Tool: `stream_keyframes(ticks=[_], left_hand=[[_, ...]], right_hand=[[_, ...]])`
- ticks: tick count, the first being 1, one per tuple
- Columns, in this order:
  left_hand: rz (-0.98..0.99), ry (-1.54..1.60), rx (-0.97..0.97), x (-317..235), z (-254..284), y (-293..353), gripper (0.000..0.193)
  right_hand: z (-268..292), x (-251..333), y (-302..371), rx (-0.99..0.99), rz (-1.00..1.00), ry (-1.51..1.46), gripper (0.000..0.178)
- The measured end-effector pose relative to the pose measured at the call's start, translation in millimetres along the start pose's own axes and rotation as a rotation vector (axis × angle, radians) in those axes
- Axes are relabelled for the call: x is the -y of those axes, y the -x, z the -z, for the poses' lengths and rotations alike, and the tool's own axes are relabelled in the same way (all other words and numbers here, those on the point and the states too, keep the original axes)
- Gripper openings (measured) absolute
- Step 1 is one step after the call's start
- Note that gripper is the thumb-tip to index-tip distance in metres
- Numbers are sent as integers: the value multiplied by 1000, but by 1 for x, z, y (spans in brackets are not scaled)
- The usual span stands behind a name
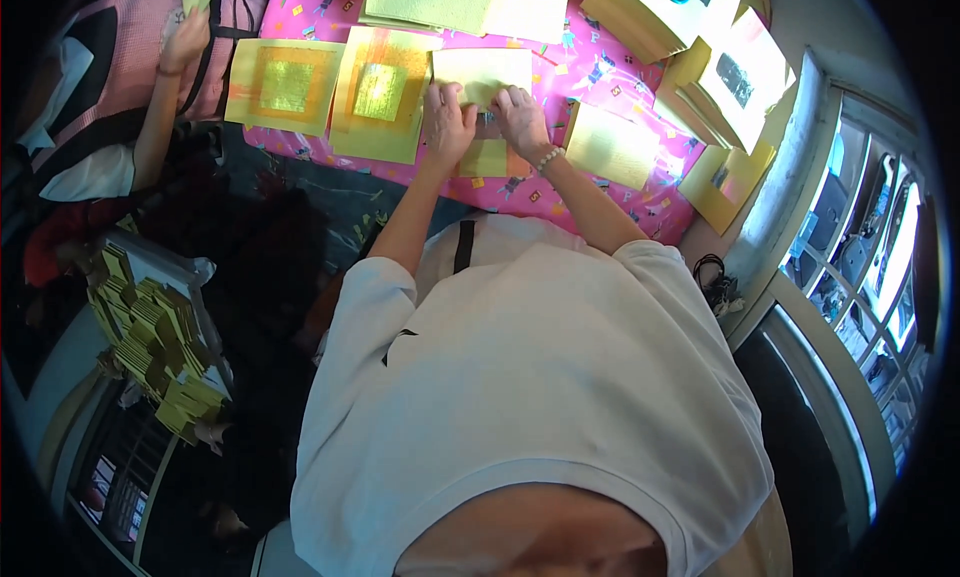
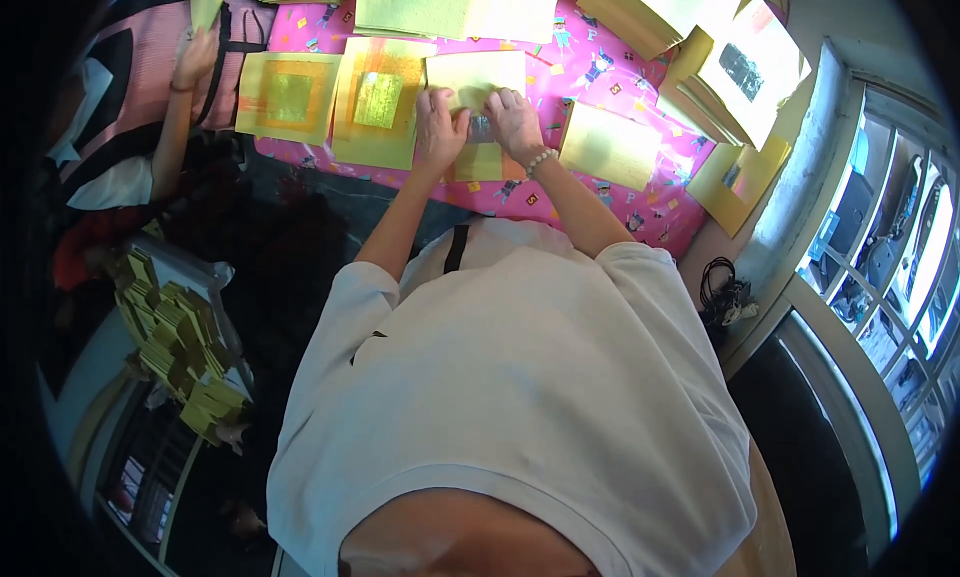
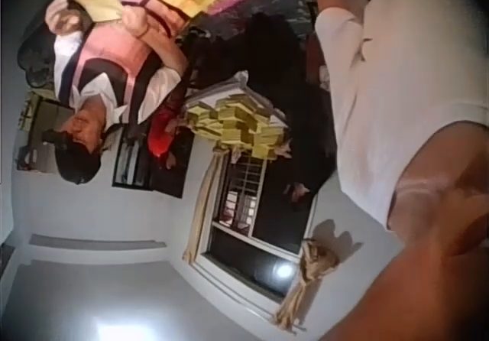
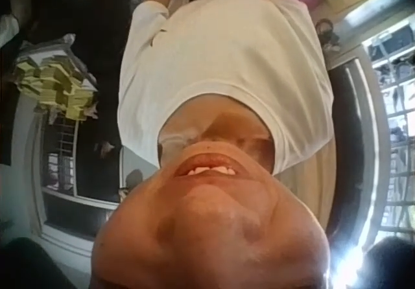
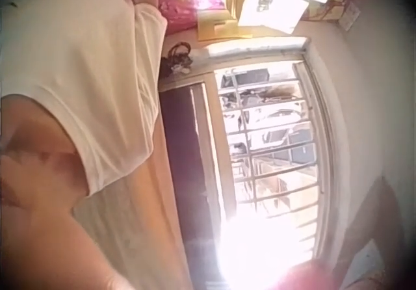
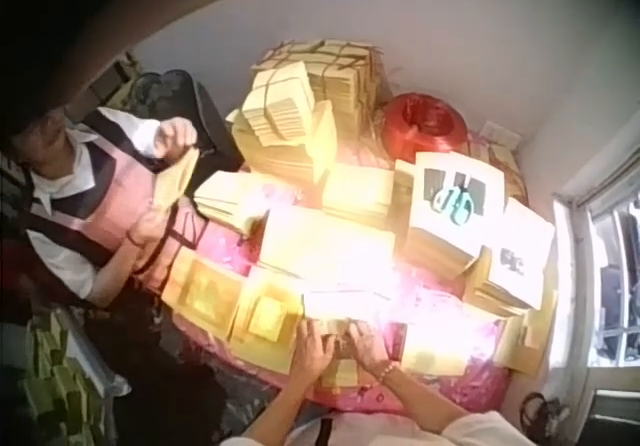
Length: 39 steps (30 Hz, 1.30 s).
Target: Folding and bundling stacks of yellow paper using red ribbon.
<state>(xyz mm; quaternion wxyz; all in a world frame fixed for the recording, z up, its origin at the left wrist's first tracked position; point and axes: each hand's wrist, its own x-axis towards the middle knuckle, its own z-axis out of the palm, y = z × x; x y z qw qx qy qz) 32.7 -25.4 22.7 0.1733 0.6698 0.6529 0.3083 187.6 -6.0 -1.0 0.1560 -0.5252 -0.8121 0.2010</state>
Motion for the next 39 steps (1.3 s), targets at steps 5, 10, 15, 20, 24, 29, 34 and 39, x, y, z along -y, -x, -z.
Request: stream_keyframes(ticks=[5,10,15,20,24,29,34,39], left_hand=[[5,73,-8,7,-1,3,9],[36,91,44,17,-2,0,11],[41,127,28,13,0,0,12],[156,221,42,24,8,11,13],[181,192,67,31,6,6,12],[324,242,71,41,11,4,16],[358,190,111,40,12,1,19],[327,114,86,38,8,6,19]], right_hand=[[-2,1,0,3,-13,38,15],[3,19,-5,-26,-176,-82,21],[-2,16,-5,-70,-149,-53,24],[2,25,-6,-111,-188,-99,29],[4,28,-7,-38,-246,-54,33],[8,40,-12,-15,-365,-27,36],[9,34,-15,45,-337,-66,40],[18,35,-17,150,-359,-38,42]])
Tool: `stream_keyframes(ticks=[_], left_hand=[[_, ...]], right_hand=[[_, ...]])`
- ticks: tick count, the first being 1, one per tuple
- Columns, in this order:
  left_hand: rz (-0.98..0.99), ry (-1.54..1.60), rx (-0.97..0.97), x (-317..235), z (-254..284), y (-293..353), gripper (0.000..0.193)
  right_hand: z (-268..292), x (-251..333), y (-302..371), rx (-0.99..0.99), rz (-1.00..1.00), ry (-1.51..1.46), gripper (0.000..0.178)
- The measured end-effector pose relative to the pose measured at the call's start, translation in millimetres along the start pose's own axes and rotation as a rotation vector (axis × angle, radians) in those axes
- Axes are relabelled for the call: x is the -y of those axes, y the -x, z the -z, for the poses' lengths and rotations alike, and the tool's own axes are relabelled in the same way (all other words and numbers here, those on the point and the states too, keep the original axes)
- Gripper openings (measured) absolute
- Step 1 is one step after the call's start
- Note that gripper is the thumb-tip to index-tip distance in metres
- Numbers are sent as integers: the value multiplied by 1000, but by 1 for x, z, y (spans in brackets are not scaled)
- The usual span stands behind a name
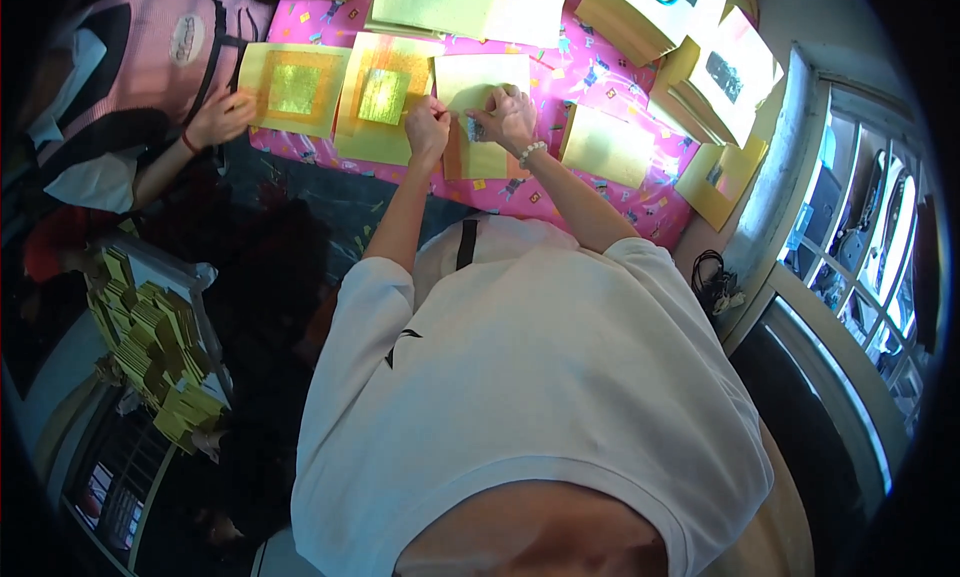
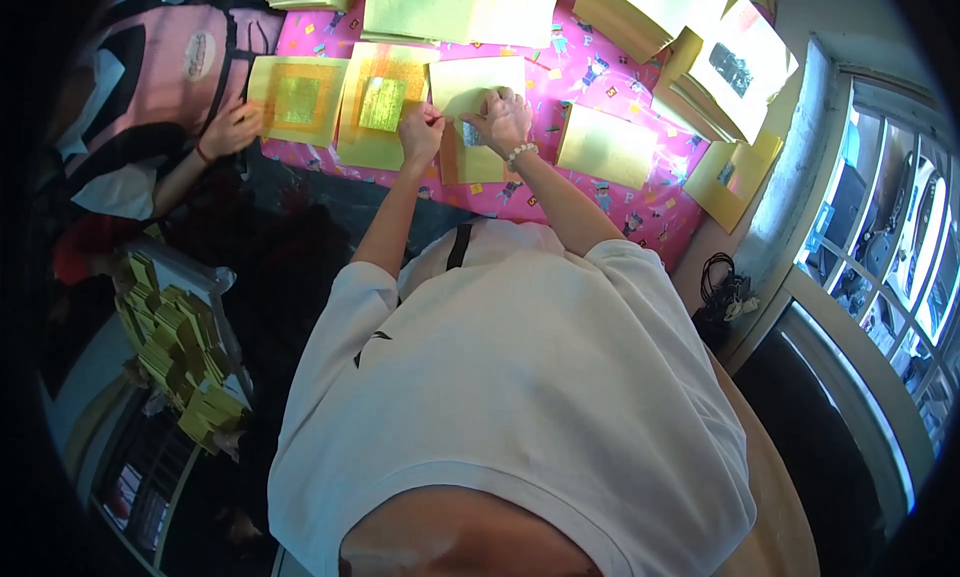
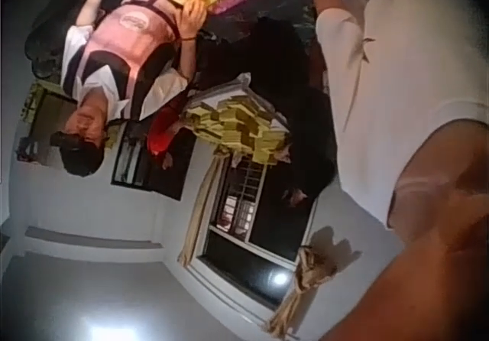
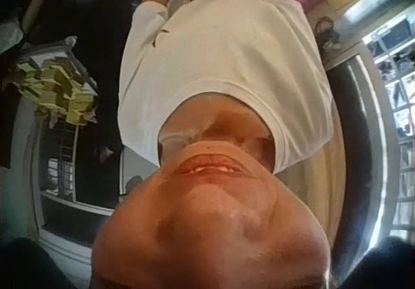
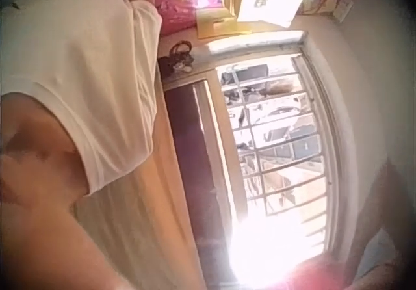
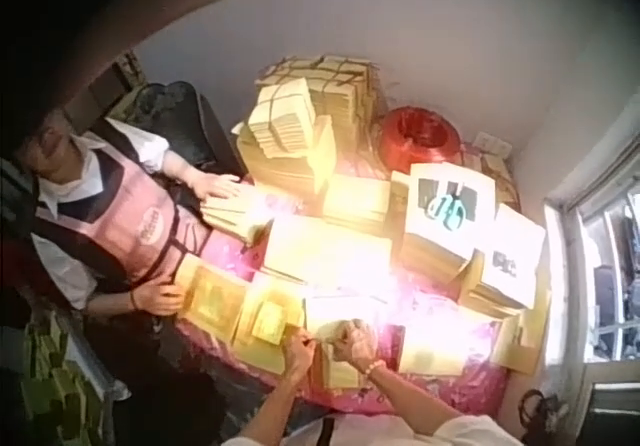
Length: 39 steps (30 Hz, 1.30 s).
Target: Folding and bundling stacks of yellow paper using red ribbon.
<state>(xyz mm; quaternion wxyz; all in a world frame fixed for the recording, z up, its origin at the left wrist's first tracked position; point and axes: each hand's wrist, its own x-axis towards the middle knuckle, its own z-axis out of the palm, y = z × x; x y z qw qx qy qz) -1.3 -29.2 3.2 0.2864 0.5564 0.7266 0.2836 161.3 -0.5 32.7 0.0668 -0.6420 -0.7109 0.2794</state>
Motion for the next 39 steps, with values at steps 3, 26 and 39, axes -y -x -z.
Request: stream_keyframes(ticks=[3,26,39], left_hand=[[70,22,-106,10,-5,3,20],[816,1011,91,-25,13,-8,16],[578,1003,585,-159,-22,56,30]], right_hand=[[11,2,-3,75,20,30,45],[34,-10,7,-127,499,313,28],[113,-150,106,-433,-306,-842,44]])
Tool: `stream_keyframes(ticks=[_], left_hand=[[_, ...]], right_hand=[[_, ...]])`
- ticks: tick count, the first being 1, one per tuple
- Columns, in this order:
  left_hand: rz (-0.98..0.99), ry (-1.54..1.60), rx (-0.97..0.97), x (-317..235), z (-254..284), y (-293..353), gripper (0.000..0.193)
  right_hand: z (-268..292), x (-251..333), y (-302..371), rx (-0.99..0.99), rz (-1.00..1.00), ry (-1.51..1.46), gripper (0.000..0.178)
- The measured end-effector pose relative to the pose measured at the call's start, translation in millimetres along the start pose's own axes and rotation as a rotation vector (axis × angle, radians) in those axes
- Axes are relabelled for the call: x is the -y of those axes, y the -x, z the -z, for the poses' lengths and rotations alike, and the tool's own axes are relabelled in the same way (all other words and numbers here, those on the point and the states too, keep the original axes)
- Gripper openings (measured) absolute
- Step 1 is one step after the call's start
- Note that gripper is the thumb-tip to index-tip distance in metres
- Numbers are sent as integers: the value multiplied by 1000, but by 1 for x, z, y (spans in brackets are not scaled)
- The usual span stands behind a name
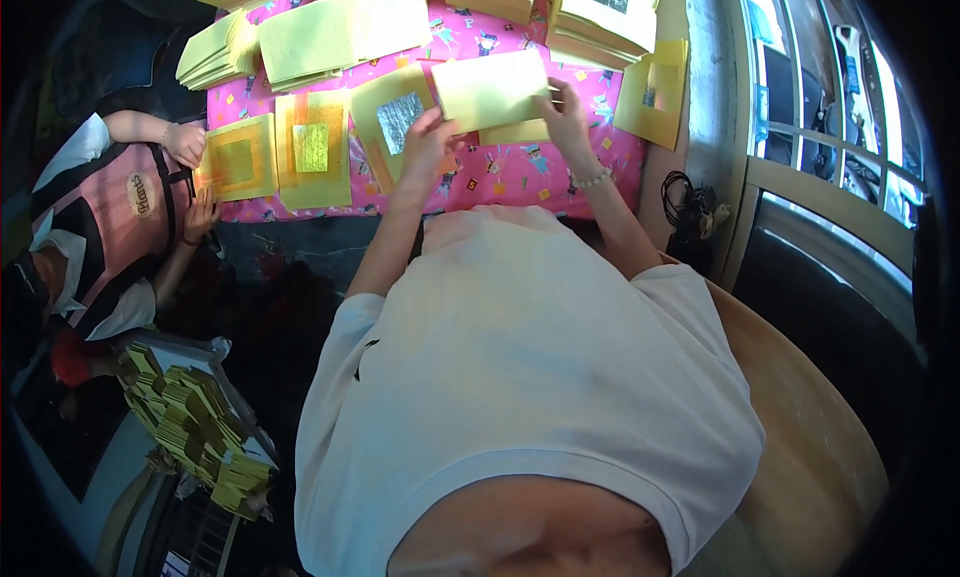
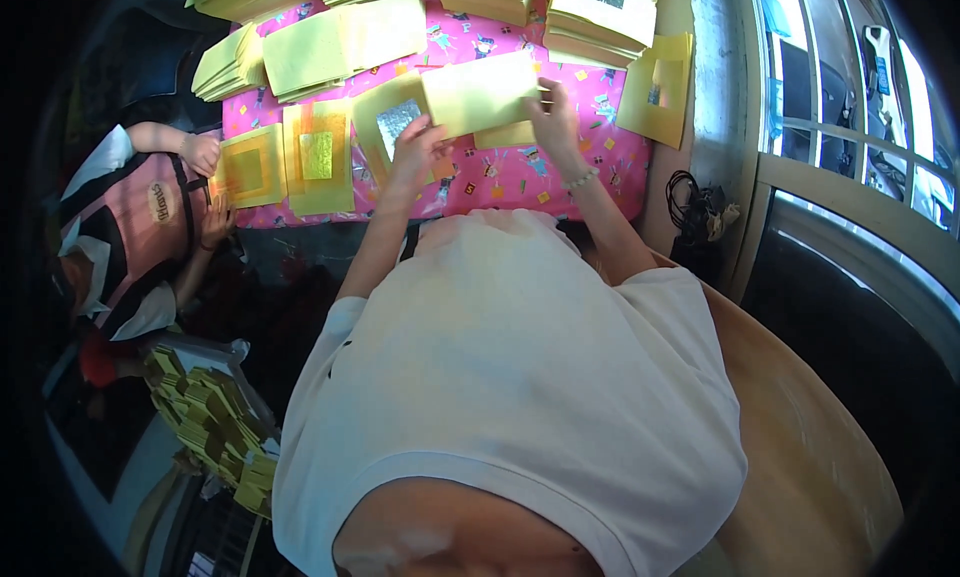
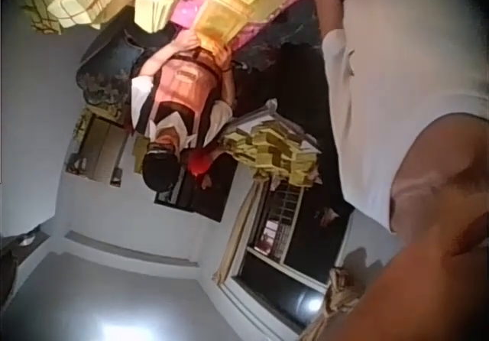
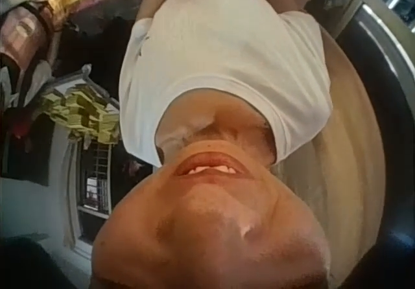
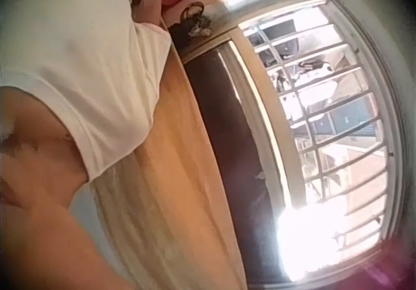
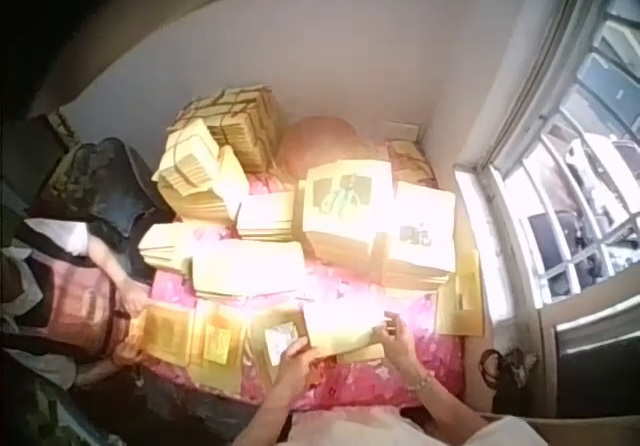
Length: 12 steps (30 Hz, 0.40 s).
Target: Folding and bundling stacks of yellow paper using red ribbon.
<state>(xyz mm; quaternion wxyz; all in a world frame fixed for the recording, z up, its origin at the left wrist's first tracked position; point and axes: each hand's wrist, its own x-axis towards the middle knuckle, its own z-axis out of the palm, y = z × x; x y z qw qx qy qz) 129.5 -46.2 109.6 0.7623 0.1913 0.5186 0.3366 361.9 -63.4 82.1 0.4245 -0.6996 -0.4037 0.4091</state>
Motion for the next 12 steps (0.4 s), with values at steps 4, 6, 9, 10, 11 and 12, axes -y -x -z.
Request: stream_keyframes(ticks=[4,6,9,10,11,12], left_hand=[[-181,-366,4,40,-22,-28,29],[-191,-471,-22,58,-20,-40,29],[-358,-594,-52,75,-15,-52,32],[-380,-683,-85,79,-14,-55,34],[-403,-770,-121,82,-12,-58,35],[-403,-775,-116,82,-13,-59,35]], right_hand=[[31,-25,13,-119,-31,76,37],[33,-37,15,-138,-19,70,36],[28,-32,21,-137,-92,259,39],[28,-33,21,-139,-93,257,39],[27,-34,21,-151,-49,400,37],[26,-38,21,-168,-7,542,35]])
